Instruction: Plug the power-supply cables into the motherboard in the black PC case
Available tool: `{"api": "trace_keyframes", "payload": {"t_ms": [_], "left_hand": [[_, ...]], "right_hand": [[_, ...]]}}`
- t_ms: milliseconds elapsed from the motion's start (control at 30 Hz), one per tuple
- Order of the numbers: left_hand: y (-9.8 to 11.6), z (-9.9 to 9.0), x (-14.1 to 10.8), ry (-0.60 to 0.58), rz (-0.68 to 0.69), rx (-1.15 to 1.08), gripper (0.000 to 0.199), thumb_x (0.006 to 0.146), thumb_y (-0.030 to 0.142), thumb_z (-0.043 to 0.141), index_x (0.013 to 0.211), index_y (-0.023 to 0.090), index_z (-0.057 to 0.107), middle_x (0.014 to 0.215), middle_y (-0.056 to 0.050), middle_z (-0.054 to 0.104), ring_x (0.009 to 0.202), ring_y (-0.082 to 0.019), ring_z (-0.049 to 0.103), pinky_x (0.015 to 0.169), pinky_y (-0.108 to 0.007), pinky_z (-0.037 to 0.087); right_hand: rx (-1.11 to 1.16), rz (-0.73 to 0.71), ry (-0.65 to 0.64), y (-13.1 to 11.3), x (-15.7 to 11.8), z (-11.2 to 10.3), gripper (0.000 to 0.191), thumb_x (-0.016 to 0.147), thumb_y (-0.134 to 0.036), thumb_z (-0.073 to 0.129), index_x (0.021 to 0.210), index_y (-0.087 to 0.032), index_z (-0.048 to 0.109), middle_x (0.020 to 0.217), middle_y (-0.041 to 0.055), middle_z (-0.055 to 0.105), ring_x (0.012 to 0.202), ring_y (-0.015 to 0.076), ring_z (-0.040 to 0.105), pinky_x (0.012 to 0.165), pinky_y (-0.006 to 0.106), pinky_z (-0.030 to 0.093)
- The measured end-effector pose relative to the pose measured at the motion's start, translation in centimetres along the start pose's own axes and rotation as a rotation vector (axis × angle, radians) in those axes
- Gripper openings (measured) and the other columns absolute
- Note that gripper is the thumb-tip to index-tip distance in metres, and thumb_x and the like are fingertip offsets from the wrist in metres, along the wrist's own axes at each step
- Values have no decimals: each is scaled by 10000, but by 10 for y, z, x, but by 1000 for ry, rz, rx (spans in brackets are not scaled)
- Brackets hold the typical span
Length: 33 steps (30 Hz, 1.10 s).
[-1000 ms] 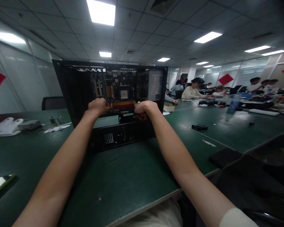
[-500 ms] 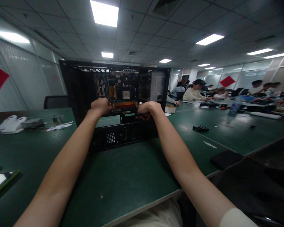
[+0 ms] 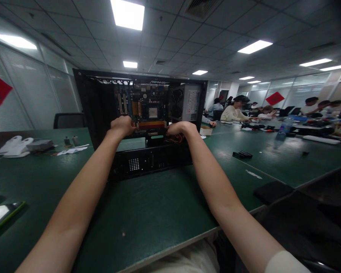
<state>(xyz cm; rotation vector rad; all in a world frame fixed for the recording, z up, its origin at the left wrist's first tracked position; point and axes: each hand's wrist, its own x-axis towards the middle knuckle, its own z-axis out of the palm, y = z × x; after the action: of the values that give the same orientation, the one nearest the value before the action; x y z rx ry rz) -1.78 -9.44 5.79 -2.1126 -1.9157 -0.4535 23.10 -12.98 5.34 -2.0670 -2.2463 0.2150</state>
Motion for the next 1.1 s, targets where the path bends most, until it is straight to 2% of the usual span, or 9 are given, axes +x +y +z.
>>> {"api": "trace_keyframes", "payload": {"t_ms": [167,267,333,433,533,633,767,900,1100], "left_hand": [[2,-1,-2,-7,-1,8,586,876,689,666,1208,225,801,1244,-191,754,1155,-389,704,951,-436,576],[5,-8,-5,-20,3,18,569,872,661,689,1195,208,807,1258,-199,747,1154,-386,703,948,-428,569],[6,-15,-8,-52,35,12,534,876,632,694,1185,213,810,1222,-180,764,1127,-357,714,924,-392,564],[10,-30,-16,-180,237,-73,474,901,567,657,1213,238,795,1118,-107,800,1035,-282,734,867,-322,551],[17,-43,-28,-274,491,-162,517,852,531,693,1292,267,759,1146,-53,802,1036,-251,728,874,-290,539],[27,-49,-39,-236,579,-164,591,799,501,756,1340,265,725,1194,-52,787,1059,-259,724,888,-293,533],[37,-50,-45,-131,655,-162,644,809,456,768,1396,214,663,1250,-88,759,1071,-272,716,873,-311,526],[37,-51,-46,-95,721,-192,624,856,471,733,1412,208,632,1237,-95,758,1042,-260,710,844,-314,514],[38,-58,-52,10,787,-254,546,877,466,738,1339,185,657,1122,-83,762,945,-225,702,792,-305,498]], "right_hand": [[55,26,-55,2,3,0,388,1019,-348,586,1355,-186,689,1277,122,751,966,235,752,773,320,580],[34,-10,-53,1,2,-1,345,1018,-360,591,1273,-171,724,1183,128,773,876,233,746,730,328,575],[28,-85,-47,-1,0,-4,316,1009,-341,614,1259,-185,729,1110,109,786,810,210,734,717,311,565],[42,-240,-27,-8,-6,-10,291,1003,-296,631,1260,-201,728,1027,76,790,745,173,708,678,271,536],[84,-363,4,-17,-20,-18,292,1000,-273,645,1275,-210,722,957,48,783,703,152,686,630,239,510],[108,-459,54,-25,-35,-26,333,961,-283,722,1289,-225,729,989,32,783,740,144,687,659,217,516],[131,-543,94,-30,-53,-35,328,961,-304,727,1269,-190,748,1069,45,783,815,144,677,696,203,512],[165,-537,138,-26,-71,-43,365,978,-247,676,1330,-164,726,1097,63,779,875,158,665,721,212,514],[200,-547,204,-17,-92,-52,379,994,-243,651,1364,-194,710,1134,63,768,903,167,670,730,216,538]]}}
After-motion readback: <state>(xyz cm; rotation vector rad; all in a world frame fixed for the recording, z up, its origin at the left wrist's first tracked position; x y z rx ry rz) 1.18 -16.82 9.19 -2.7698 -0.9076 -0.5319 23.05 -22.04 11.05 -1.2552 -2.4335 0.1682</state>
